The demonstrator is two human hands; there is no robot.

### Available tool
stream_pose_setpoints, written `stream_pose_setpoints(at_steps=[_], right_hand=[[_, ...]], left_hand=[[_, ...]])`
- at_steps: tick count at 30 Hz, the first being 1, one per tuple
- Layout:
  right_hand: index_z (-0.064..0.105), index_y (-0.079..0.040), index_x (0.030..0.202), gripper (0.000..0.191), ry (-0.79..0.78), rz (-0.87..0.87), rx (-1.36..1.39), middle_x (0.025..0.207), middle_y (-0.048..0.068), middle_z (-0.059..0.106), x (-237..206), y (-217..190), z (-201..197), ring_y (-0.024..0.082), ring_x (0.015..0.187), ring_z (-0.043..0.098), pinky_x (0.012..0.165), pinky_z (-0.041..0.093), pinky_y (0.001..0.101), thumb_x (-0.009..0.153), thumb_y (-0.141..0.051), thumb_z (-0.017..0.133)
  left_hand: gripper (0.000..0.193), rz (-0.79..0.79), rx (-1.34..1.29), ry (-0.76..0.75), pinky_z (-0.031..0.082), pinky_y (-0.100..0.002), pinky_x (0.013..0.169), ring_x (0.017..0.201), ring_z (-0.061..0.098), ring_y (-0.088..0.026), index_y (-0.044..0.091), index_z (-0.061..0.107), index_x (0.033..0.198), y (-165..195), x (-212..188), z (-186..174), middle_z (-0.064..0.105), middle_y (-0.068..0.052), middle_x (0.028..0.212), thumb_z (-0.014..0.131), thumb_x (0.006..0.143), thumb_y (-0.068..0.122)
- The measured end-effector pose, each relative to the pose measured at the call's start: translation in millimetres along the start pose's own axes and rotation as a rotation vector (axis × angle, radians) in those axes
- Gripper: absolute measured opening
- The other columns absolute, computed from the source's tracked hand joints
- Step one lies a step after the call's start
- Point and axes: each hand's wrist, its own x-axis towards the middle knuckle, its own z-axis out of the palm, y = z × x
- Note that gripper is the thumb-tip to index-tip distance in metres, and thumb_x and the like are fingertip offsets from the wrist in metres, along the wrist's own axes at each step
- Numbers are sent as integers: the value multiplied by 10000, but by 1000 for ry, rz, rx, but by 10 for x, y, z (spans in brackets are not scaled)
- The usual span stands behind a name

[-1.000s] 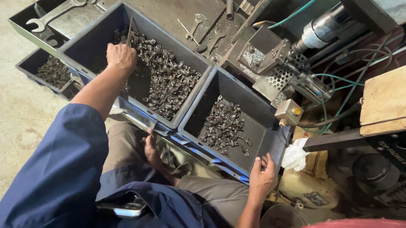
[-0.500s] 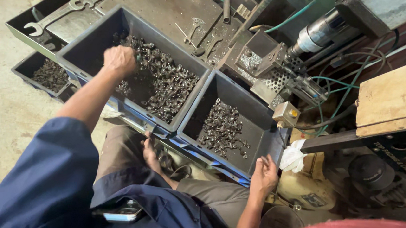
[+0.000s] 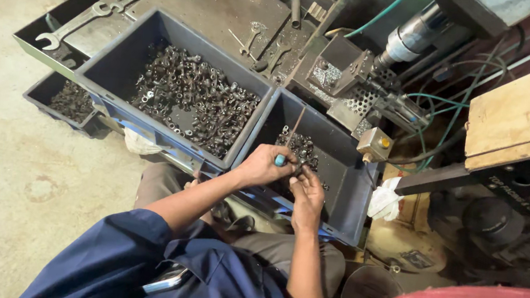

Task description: The person repeatedly picks small metal parts from a bin, places them into a jig on a drill press, and then returns them to a second bin. The cycle continues throughout the clip.

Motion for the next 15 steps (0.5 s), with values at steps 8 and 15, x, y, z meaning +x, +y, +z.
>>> stream_pose_setpoints(at_steps=[8,15], right_hand=[[617,-11,1233,321,67,22,-11,1039,100,718,-133,12,-304,171,896,701,790,579,296,920,53,641],[618,-9,1206,280,323,-147,19,1101,128,714,-20,-287,-1146,213,942,716,839,605,333,941,81,632]], left_hand=[[263,97,196,-62,584,-403,834,922,747,-339,81,767,990,-119,-3,53,769,-149,965,775,839,296],[190,179,474,-53,549,-478,793,889,695,-377,90,737,965,-269,65,-255,720,-147,956,705,846,235]])
